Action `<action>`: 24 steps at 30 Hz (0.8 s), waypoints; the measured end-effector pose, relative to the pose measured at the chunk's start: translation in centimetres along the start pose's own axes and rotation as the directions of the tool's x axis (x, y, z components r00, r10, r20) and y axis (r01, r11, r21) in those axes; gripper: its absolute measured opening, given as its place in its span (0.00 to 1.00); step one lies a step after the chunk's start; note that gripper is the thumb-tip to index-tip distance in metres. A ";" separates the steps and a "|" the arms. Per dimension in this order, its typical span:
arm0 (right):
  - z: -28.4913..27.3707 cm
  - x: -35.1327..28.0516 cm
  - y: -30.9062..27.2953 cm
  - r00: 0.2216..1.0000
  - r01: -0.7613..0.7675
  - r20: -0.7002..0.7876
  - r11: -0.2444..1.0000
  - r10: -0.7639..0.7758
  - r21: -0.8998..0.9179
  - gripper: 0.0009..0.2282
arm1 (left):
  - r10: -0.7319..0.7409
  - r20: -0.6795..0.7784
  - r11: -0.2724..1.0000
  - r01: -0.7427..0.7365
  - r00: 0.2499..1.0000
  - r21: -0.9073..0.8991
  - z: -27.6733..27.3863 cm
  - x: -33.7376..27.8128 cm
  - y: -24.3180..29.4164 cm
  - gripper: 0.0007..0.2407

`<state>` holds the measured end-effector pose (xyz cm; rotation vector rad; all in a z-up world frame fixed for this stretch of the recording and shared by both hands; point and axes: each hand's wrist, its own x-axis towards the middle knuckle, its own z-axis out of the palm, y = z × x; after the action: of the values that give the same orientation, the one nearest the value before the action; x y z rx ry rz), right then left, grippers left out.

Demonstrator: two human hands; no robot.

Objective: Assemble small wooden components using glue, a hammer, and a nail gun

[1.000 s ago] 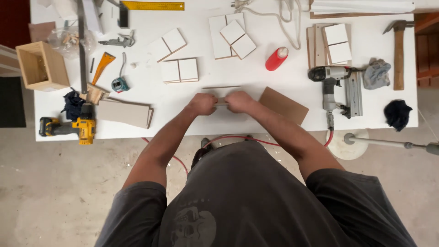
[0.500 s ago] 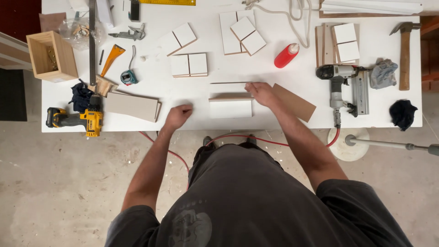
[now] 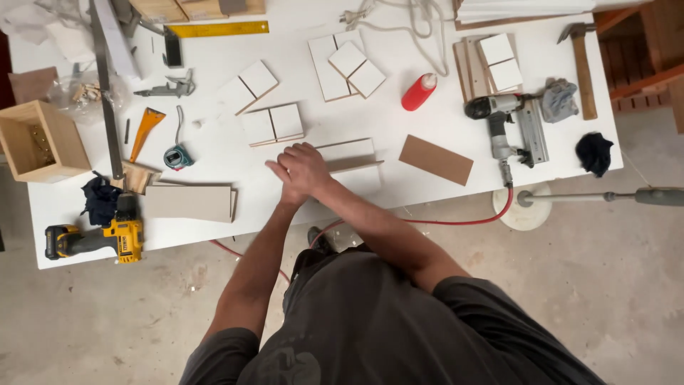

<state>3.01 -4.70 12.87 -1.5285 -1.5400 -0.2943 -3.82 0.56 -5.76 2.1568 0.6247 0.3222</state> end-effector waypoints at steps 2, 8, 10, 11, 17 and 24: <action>2.3 -2.4 2.8 0.999 -0.031 0.022 0.998 0.032 -0.055 0.21 | 0.004 -0.008 0.999 -0.004 1.000 0.046 -0.4 -1.2 0.8 0.14; 2.4 -2.0 3.3 0.996 -0.091 0.001 0.994 0.091 -0.056 0.23 | 0.042 -0.073 0.979 -0.026 0.996 0.205 -2.7 -1.1 2.4 0.07; 2.6 -2.4 2.9 0.994 -0.113 0.008 0.992 0.113 -0.053 0.24 | 0.052 -0.093 0.967 -0.027 0.994 0.254 -3.1 -2.0 3.1 0.06; 2.9 -2.4 2.4 0.993 -0.117 0.033 0.993 0.117 -0.013 0.24 | 0.056 -0.098 0.960 -0.026 0.994 0.280 -3.4 -2.7 3.7 0.05; 4.6 -1.9 3.1 0.997 -0.076 -0.005 0.997 0.076 -0.004 0.23 | 0.142 -0.139 0.892 -0.066 0.980 0.447 -3.5 -1.2 3.6 0.06; 2.6 0.4 -0.3 0.990 -0.118 -0.065 0.988 0.124 0.096 0.23 | 0.247 -0.157 0.780 -0.099 0.956 0.618 -1.8 -1.0 1.8 0.14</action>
<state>1.74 -2.66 11.84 -1.5165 -1.3809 -0.2027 -4.86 0.32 -3.22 2.8399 0.7291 0.5362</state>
